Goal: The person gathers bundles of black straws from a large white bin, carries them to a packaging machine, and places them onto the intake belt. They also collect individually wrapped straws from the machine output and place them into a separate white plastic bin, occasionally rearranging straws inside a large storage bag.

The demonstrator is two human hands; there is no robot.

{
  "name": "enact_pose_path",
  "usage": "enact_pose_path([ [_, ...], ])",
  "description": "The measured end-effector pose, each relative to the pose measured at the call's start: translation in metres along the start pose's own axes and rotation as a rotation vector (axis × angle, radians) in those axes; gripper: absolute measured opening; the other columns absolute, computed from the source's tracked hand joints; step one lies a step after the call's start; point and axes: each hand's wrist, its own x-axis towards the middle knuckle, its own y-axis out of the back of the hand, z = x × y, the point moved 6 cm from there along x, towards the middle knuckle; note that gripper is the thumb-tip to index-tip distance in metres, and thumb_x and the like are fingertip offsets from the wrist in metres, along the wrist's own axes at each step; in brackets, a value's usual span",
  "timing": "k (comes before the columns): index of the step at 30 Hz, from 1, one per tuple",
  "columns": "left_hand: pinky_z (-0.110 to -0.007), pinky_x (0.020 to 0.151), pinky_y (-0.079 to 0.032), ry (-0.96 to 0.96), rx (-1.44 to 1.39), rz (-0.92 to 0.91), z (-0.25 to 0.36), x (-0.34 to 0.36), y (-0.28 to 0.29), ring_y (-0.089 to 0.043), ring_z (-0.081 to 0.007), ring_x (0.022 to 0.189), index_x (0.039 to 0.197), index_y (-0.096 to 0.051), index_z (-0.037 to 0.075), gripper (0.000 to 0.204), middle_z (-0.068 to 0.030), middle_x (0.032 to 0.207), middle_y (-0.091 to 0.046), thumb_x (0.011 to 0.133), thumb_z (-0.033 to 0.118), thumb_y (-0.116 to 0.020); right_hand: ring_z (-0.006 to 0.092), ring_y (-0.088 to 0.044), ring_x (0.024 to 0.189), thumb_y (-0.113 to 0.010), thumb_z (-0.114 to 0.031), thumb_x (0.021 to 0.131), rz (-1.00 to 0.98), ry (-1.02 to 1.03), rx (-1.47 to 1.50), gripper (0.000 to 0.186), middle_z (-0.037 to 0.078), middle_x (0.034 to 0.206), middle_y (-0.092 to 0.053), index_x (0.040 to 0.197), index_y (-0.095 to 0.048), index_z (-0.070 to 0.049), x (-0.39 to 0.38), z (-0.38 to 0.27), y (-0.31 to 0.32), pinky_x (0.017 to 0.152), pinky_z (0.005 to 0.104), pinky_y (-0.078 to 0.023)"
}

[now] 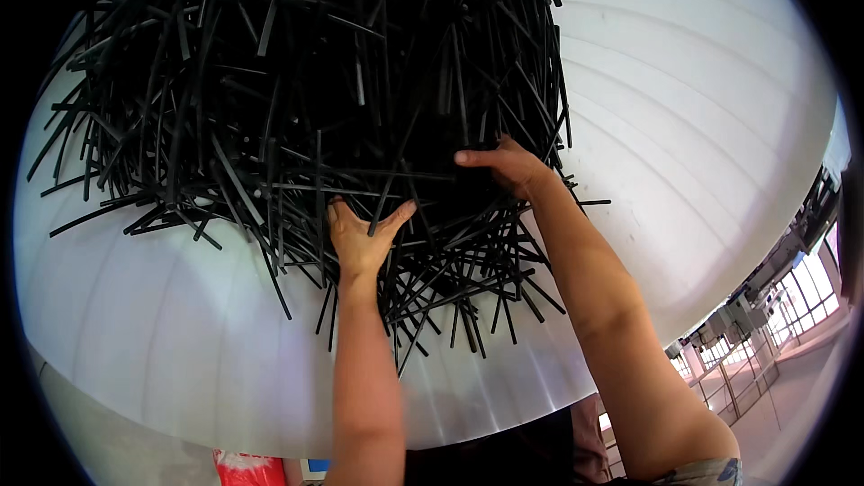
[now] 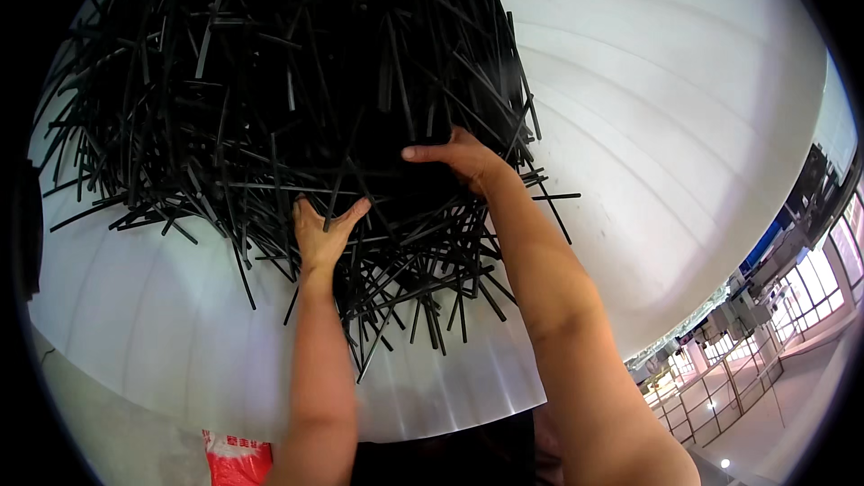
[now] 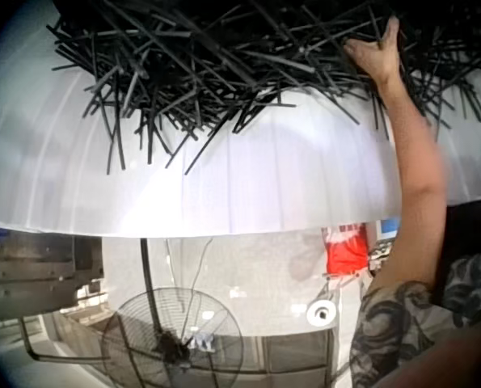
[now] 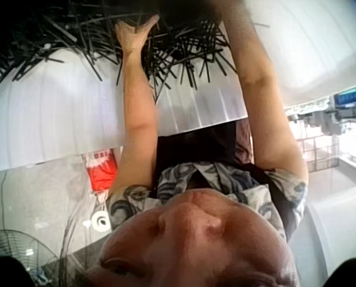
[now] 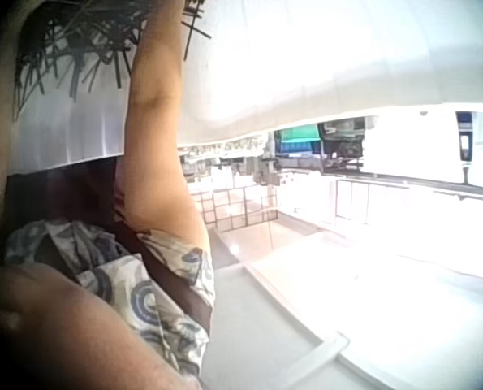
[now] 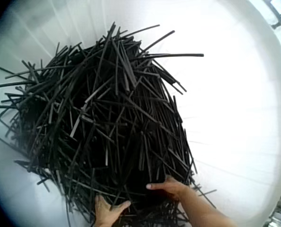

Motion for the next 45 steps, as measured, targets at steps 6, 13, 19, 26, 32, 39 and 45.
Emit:
enact_pose_path([
  [6,-0.038,0.081,-0.039,-0.558,0.222,-0.050,0.034,0.011,-0.003,-0.048,-0.0309,0.093,0.087,-0.058,0.002,0.053,-0.0168,0.090,-0.055,0.048,0.035,-0.076,0.0317,-0.033,0.113,-0.077,-0.019,0.052,-0.116,0.148,-0.001,0.096,0.021,0.118,-0.036,0.124,-0.017,0.004,0.007,-0.002,-0.008,0.095,0.0409,-0.026],
  [13,-0.028,0.062,-0.048,-0.099,-0.226,-0.517,0.025,0.024,-0.018,-0.059,-0.0177,0.066,0.081,-0.057,-0.005,0.041,-0.0087,0.077,-0.060,0.052,0.016,-0.078,0.0271,-0.037,0.109,-0.074,-0.014,0.055,-0.104,0.275,0.073,0.079,0.016,0.112,-0.044,0.119,-0.030,0.001,0.007,-0.007,-0.017,0.093,0.0382,-0.030],
  [19,-0.028,0.072,-0.045,-0.108,-0.461,-0.573,0.028,-0.017,-0.001,-0.057,-0.0162,0.074,0.080,-0.058,0.001,0.039,-0.0063,0.079,-0.060,0.049,0.016,-0.077,0.0260,-0.045,0.101,-0.079,-0.017,0.050,-0.095,0.307,0.208,0.080,0.018,0.107,-0.047,0.112,-0.036,0.008,-0.039,0.018,-0.039,0.088,0.0336,-0.037],
  [26,-0.029,0.075,-0.043,-0.190,-0.711,-0.560,0.059,-0.076,0.037,-0.054,-0.0171,0.081,0.094,-0.054,0.000,0.054,-0.0053,0.086,-0.057,0.047,0.019,-0.073,0.0143,-0.054,0.083,-0.073,-0.011,0.058,-0.206,0.397,0.306,0.050,0.006,0.087,-0.057,0.100,-0.048,0.002,-0.124,0.024,-0.057,0.077,0.0263,-0.043],
  [32,-0.029,0.076,-0.043,-0.429,-0.576,-0.557,0.081,-0.094,0.059,-0.055,-0.0177,0.083,0.094,-0.054,0.002,0.056,-0.0051,0.090,-0.057,0.044,0.017,-0.074,0.0159,-0.046,0.096,-0.075,-0.019,0.055,-0.141,0.663,0.161,0.064,0.008,0.102,-0.051,0.109,-0.045,0.001,-0.154,0.013,-0.064,0.084,0.0283,-0.036],
  [39,-0.027,0.079,-0.042,-0.018,-0.742,-0.739,0.049,-0.014,-0.021,-0.051,-0.0173,0.088,0.096,-0.052,0.001,0.060,-0.0057,0.094,-0.054,0.045,0.013,-0.080,0.0210,-0.040,0.105,-0.072,-0.022,0.061,-0.044,0.447,0.327,0.082,0.013,0.114,-0.042,0.123,-0.023,0.000,-0.024,0.025,-0.034,0.091,0.0327,-0.032],
  [45,-0.028,0.079,-0.042,-0.134,-0.641,-0.801,0.040,-0.009,-0.030,-0.051,-0.0183,0.089,0.098,-0.052,0.001,0.065,-0.0063,0.094,-0.055,0.042,0.019,-0.081,0.0243,-0.041,0.105,-0.077,-0.020,0.054,-0.177,0.334,0.248,0.092,0.014,0.114,-0.042,0.125,-0.021,-0.003,-0.016,0.035,-0.035,0.090,0.0332,-0.034],
])
